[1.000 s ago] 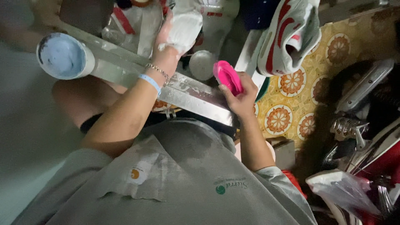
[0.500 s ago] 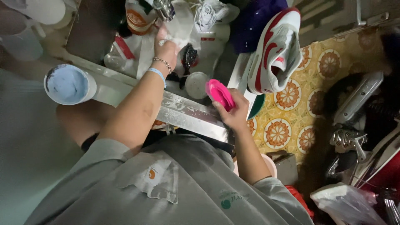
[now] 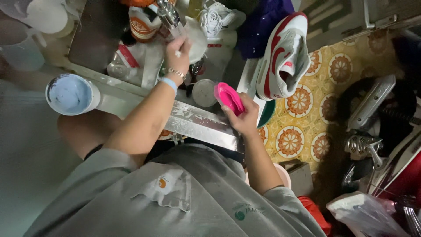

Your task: The person cleans a shoe insole with a brush and then applies a cleaning solution from a bottle to the upper part of a sneaker before wiping it.

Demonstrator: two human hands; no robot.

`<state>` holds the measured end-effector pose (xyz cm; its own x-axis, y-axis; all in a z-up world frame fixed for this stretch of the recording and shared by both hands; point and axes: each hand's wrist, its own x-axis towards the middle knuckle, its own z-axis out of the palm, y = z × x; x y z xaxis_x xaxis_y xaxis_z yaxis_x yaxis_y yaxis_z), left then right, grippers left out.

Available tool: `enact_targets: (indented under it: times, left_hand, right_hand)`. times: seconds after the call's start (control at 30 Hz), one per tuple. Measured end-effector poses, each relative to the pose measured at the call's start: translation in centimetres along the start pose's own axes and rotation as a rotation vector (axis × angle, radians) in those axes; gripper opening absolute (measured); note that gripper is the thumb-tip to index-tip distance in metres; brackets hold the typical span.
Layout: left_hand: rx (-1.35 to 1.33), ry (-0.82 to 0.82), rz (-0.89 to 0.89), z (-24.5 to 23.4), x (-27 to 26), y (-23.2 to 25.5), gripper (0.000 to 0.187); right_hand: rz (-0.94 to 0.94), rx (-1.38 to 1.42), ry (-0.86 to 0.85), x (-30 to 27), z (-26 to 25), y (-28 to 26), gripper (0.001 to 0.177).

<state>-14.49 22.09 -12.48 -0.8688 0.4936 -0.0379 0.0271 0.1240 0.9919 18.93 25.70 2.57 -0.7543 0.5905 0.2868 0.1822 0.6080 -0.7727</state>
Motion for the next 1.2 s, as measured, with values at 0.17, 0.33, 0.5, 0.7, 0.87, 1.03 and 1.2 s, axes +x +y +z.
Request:
enact_targets:
  times: [0.17,0.33,0.5,0.7,0.87,1.03,1.2]
  left_hand:
    - [-0.112,-0.18,-0.054,-6.8,-8.4,10.4,0.051]
    - [-0.431,-0.227,-0.006,-9.2,-14.4,14.0,0.084]
    - [-0.476,-0.124,0.102,-7.1,-16.7,9.5,0.102]
    - [-0.509,-0.149,0.1,-8.1,-14.3,8.6,0.107]
    - [-0.449,-0.21,-0.537,-12.4,-9.7,19.1,0.112]
    - [-0.293,-0.119,-0.293,-14.8,-8.0,16.5,0.038]
    - [-0.265,0.018,-0.296,-20.3,-13.3,14.9,0.044]
  right_hand:
    - [0.125,0.125,0.04,1.1,0.0,-0.9,0.097]
    - [0.704,0.374,0.15,3.8,1.4,-6.9,0.082]
    - [0.832,0.964,0.425,1.8,10.8,-2.4,0.062]
    - [0.832,0.913,0.354,3.6,8.6,-0.8,0.06]
    - [0.777,0.707,-0.195,6.0,1.7,-2.5,0.056]
    - [0.822,0.694,-0.257,9.1,-0.6,-6.4,0.074]
    - [0.767,0.445,-0.03,10.1,1.9,-2.0,0.061]
